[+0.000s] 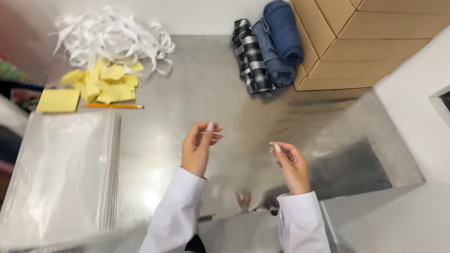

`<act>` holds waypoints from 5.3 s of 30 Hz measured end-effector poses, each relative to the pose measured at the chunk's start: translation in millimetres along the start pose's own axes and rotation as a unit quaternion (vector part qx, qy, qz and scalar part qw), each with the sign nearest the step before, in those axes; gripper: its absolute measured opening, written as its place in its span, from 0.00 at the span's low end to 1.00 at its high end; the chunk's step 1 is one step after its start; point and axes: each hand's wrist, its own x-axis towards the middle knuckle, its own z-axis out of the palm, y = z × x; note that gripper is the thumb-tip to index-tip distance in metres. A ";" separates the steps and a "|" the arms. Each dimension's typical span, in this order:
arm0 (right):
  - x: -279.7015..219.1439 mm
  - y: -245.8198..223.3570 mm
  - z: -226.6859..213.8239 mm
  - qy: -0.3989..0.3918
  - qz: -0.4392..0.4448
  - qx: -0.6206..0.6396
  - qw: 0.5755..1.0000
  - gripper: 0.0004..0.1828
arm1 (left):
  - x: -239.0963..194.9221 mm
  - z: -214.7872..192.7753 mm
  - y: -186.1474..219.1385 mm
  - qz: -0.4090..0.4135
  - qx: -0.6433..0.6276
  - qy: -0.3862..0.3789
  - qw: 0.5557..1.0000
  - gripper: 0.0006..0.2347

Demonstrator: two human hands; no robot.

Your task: Hanging rolled-up pants and jeans onto wire hangers and placing them on a garment rack.

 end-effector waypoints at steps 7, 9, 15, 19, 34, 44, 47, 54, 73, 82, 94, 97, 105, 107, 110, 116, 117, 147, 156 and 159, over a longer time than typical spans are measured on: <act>94.3 46.0 30.7 0.005 0.036 0.036 0.999 0.13 | 62.9 29.6 -12.4 -0.045 -0.005 -0.028 0.999 0.08; 117.4 60.7 41.7 0.021 0.030 0.046 0.998 0.11 | 71.4 30.1 -25.1 -0.063 0.000 -0.027 0.998 0.08; 207.3 69.9 71.8 -0.013 0.176 0.220 0.959 0.14 | 85.1 29.4 -35.2 -0.101 0.009 -0.014 0.995 0.09; 296.9 136.2 73.3 -0.050 0.288 0.315 0.903 0.15 | 95.9 30.3 -44.3 -0.098 0.012 0.021 0.995 0.09; 455.1 204.2 130.1 0.090 0.304 0.209 0.925 0.49 | 138.7 90.8 -118.9 -0.190 0.083 0.124 0.970 0.08; 295.2 149.4 54.6 -0.165 -0.197 -0.160 0.953 0.15 | 178.7 109.3 -174.4 -0.343 0.011 0.152 0.927 0.43; 268.4 159.3 44.9 -0.282 -0.276 -0.189 0.899 0.18 | 180.2 99.7 -196.7 -0.392 0.069 0.133 0.908 0.52; 246.2 115.2 41.9 -0.422 0.030 0.049 0.905 0.22 | 148.5 19.1 -273.3 -0.381 0.234 0.090 0.890 0.33; 127.3 186.7 113.4 -0.268 0.235 -0.280 0.891 0.47 | -13.0 -28.6 -148.9 -0.415 0.153 -0.082 0.893 0.40; 115.0 111.4 55.9 -0.174 -0.054 -0.559 0.809 0.43 | -29.1 -56.7 -223.7 -0.379 0.073 0.054 0.921 0.20; 61.3 116.8 39.8 -0.265 -0.192 -0.338 0.882 0.14 | -53.8 -44.4 -205.7 -0.328 0.118 0.268 0.898 0.39; 62.2 144.4 42.1 -0.352 -0.109 -0.353 0.860 0.38 | -74.2 -23.4 -169.3 -0.324 0.130 0.285 0.893 0.39; 52.0 167.0 58.9 -0.184 -0.236 -0.647 0.701 0.45 | -114.1 -17.6 -176.5 -0.355 -0.015 0.265 0.896 0.43; 57.4 174.0 47.3 -0.175 -0.271 -0.612 0.722 0.45 | -124.4 -31.1 -194.6 -0.347 -0.027 0.277 0.896 0.41; 38.4 145.2 34.5 -0.230 -0.277 -0.566 0.742 0.42 | -138.4 -39.0 -181.1 -0.348 -0.052 0.282 0.893 0.40; 28.7 132.4 4.9 -0.308 -0.258 -0.409 0.819 0.18 | -155.7 -19.6 -166.9 -0.390 -0.062 0.258 0.882 0.48; 32.6 134.1 3.0 -0.315 -0.231 -0.390 0.834 0.18 | -155.7 -20.2 -177.4 -0.395 -0.039 0.261 0.880 0.55; 0.7 114.6 -65.8 -0.048 -0.656 -0.320 0.682 0.32 | -207.8 -40.8 -105.4 -0.071 -0.159 0.108 0.979 0.33; -84.4 106.7 -44.6 -0.027 -0.571 -0.243 0.784 0.29 | -276.0 -33.4 6.3 -0.383 -0.182 0.076 0.902 0.24; -108.9 134.8 -34.4 -0.146 -0.518 -0.285 0.793 0.42 | -306.4 -70.9 24.8 -0.367 -0.001 -0.065 0.928 0.21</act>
